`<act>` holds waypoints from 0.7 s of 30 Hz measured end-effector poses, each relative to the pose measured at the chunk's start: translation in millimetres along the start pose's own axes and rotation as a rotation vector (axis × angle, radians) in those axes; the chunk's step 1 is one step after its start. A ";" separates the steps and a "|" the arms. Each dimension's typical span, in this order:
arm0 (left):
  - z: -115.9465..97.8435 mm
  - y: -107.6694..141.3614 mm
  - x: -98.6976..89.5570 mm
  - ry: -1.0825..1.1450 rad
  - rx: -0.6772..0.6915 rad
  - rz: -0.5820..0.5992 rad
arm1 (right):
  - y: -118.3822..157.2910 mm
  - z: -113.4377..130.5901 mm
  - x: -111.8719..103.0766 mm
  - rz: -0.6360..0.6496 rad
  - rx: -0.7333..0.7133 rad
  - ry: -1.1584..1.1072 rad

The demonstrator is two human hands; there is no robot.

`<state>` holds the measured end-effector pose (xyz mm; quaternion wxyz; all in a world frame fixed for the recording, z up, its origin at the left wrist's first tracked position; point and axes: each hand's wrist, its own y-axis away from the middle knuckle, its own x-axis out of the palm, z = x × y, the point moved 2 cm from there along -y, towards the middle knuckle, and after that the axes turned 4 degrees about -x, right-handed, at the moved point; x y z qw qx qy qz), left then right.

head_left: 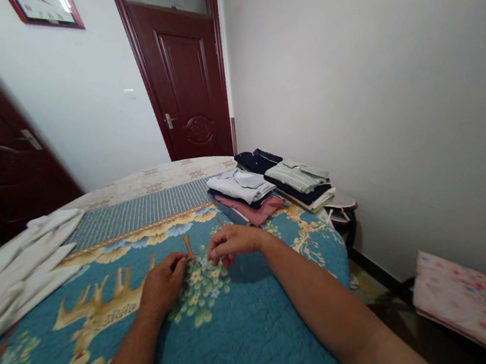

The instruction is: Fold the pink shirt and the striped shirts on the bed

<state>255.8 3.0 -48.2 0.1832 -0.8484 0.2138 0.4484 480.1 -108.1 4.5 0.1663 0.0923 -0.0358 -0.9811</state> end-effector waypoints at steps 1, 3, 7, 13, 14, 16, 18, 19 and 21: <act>1.4 -0.9 0.9 -0.005 -0.007 0.002 | 9.9 10.7 -7.1 -0.064 -0.073 -0.009; 3.3 -2.1 1.8 -0.011 -0.012 0.007 | 32.5 28.8 -28.5 -0.323 -0.246 -0.012; 3.8 -2.5 1.5 -0.007 -0.003 0.002 | 88.0 31.8 -89.9 -1.128 -0.363 0.231; 0.6 -0.8 0.7 -0.003 -0.003 -0.004 | 155.7 -20.2 -165.7 -1.534 0.229 1.014; 0.2 -0.8 0.6 -0.001 0.000 -0.008 | 162.2 -29.5 -174.6 -1.488 0.332 1.076; -0.1 -0.9 0.7 0.009 0.006 -0.010 | 172.1 -44.6 -190.4 -1.378 0.489 1.158; 0.0 -1.2 1.1 0.018 0.004 -0.005 | 178.8 -53.3 -204.9 -1.277 0.572 1.214; 0.2 -1.3 1.3 0.020 0.001 -0.004 | 181.4 -55.1 -211.8 -1.235 0.592 1.242; 0.4 -1.1 1.4 0.023 -0.007 -0.006 | 185.1 -54.8 -224.9 -1.158 0.603 1.303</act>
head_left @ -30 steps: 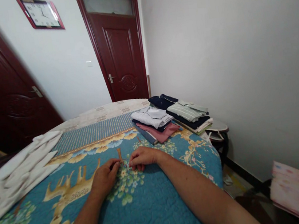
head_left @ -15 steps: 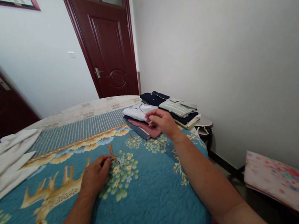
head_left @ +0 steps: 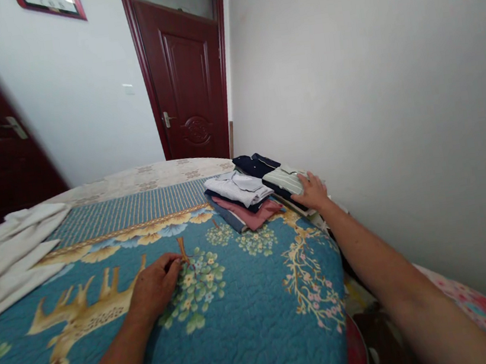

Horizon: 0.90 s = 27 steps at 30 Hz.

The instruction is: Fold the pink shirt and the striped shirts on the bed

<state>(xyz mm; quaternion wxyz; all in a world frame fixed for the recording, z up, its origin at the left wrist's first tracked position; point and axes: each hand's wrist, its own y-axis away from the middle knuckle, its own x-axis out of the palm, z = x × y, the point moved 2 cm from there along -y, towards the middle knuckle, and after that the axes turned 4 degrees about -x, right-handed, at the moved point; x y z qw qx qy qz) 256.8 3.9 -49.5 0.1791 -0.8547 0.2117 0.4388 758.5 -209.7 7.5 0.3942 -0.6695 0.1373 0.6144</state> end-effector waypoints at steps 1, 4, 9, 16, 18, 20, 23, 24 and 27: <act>-0.2 0.3 -0.1 0.002 0.000 -0.001 | -5.3 -3.1 -0.9 0.018 -0.036 0.020; -1.9 2.1 -0.7 0.010 0.006 -0.005 | -20.4 -7.9 -4.4 0.080 -0.144 0.046; -5.4 6.3 -1.9 0.019 0.016 -0.017 | -38.5 -8.6 -9.6 0.117 -0.199 0.097; -4.8 7.3 -0.2 0.034 0.027 -0.032 | -60.2 -11.3 -53.2 -0.069 0.111 0.026; -5.1 6.8 0.1 0.035 0.027 -0.032 | -66.7 -0.3 -76.9 -0.188 0.161 -0.020; -6.5 6.7 -0.4 0.038 0.027 -0.027 | -70.1 21.5 -101.2 -0.299 0.161 -0.074; -9.7 8.2 -3.0 0.045 0.011 -0.019 | -67.0 73.3 -128.6 -0.418 0.061 -0.142; -11.0 9.0 -4.1 0.046 0.007 -0.015 | -63.6 93.9 -132.6 -0.439 0.019 -0.148; -13.8 11.4 -7.2 0.052 -0.002 -0.006 | -48.1 158.1 -121.8 -0.407 -0.136 -0.115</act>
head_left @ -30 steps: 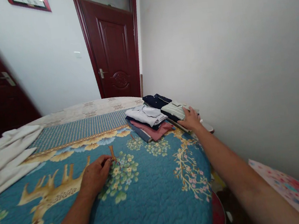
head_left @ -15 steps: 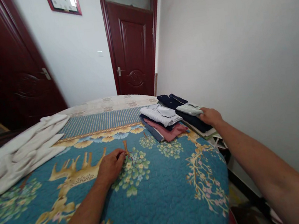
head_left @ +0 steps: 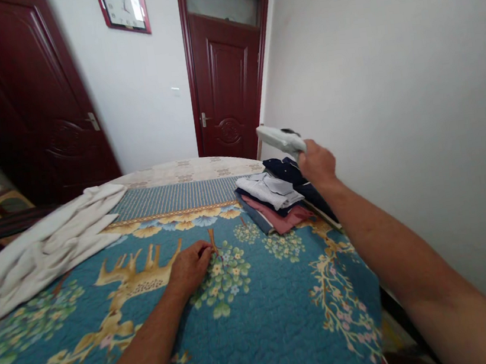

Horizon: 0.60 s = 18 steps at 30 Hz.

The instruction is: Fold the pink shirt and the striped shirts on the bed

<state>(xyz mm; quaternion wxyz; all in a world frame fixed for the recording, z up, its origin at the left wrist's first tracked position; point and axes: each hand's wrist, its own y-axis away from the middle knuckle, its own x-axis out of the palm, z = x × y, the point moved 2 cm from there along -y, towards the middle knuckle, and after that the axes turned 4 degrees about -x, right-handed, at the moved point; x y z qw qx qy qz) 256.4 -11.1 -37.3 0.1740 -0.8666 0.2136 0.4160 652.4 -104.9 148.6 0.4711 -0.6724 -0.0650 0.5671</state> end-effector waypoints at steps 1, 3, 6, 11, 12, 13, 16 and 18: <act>-0.5 0.6 -0.7 0.005 0.002 -0.001 | 8.2 20.4 10.4 0.048 -0.068 0.004; -0.3 1.3 -1.3 0.016 0.010 -0.010 | 28.2 56.1 37.5 0.206 -0.200 0.015; 1.7 1.7 -0.2 0.030 0.031 -0.017 | 52.4 91.3 76.3 0.427 -0.282 0.004; 5.6 1.1 4.8 0.053 0.017 -0.007 | 37.4 104.4 95.1 0.511 -0.194 -0.012; 5.9 0.8 5.6 0.053 0.011 -0.005 | 29.8 103.6 94.0 0.484 -0.182 -0.014; 5.9 0.5 6.3 0.052 0.007 -0.006 | 22.8 102.7 92.6 0.442 -0.169 -0.017; 6.1 -0.3 7.4 0.046 0.012 -0.009 | 10.3 104.2 94.5 0.323 -0.165 -0.035; 6.9 -0.6 7.8 0.048 0.025 -0.012 | 10.0 110.4 103.6 0.317 -0.206 -0.044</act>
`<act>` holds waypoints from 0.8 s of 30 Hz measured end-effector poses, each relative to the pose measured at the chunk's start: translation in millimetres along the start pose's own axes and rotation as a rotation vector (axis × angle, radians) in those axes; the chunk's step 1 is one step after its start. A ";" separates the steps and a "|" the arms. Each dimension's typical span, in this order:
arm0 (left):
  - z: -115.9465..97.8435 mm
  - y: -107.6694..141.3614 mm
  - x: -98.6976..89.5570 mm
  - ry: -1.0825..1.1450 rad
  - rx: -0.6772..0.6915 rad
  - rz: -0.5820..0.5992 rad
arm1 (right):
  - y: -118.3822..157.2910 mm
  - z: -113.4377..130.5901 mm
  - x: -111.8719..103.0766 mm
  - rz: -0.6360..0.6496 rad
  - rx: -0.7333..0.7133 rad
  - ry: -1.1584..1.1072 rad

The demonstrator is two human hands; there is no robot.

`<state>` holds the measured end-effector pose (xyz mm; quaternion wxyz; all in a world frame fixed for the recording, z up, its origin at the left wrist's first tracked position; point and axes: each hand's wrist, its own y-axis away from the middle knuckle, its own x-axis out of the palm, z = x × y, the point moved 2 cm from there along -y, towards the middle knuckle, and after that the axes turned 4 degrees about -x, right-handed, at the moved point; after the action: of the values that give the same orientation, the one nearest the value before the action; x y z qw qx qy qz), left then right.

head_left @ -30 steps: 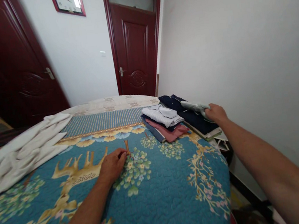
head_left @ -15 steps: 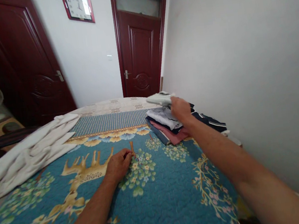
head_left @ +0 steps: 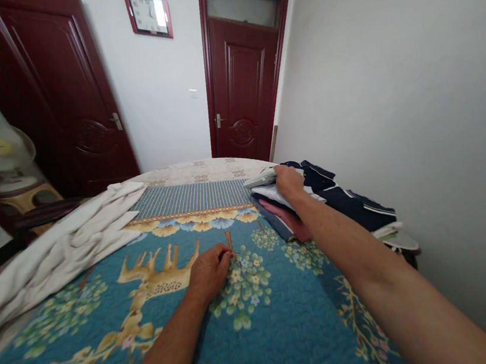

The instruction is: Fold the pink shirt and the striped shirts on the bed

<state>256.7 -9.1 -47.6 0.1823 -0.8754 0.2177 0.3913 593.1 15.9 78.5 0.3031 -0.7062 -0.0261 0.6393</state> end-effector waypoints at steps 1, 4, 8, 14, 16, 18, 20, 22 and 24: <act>0.7 -0.2 0.2 0.002 0.004 -0.002 | -1.6 4.0 6.6 0.023 -0.029 0.000; 3.1 -0.9 1.0 0.005 0.007 0.000 | -5.1 15.7 27.2 0.127 -0.075 -0.003; 5.1 -3.3 1.0 0.000 -0.009 0.026 | -7.1 22.1 37.4 0.109 -0.078 -0.045; 6.1 -10.8 -2.5 -0.045 -0.051 0.014 | 15.2 20.3 38.9 0.003 -0.169 -0.235; 6.3 -12.2 -3.0 -0.057 -0.050 0.020 | 33.1 17.4 40.6 -0.059 -0.175 -0.292; 7.1 -13.1 -2.9 -0.065 -0.052 0.020 | 54.3 10.9 39.3 -0.096 -0.188 -0.328; 8.5 -13.9 -2.5 -0.066 -0.057 0.013 | 76.1 -2.9 31.6 -0.145 -0.192 -0.351; 10.0 -14.8 -1.8 -0.069 -0.060 0.005 | 96.6 -27.8 17.9 -0.217 -0.151 -0.326; 11.0 -15.5 -1.2 -0.072 -0.060 0.001 | 114.8 -64.3 3.5 -0.261 -0.057 -0.230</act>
<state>257.5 9.6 -51.2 0.1635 -0.8657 0.1997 0.4288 612.5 -101.5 22.4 0.3583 -0.6273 -0.1701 0.6702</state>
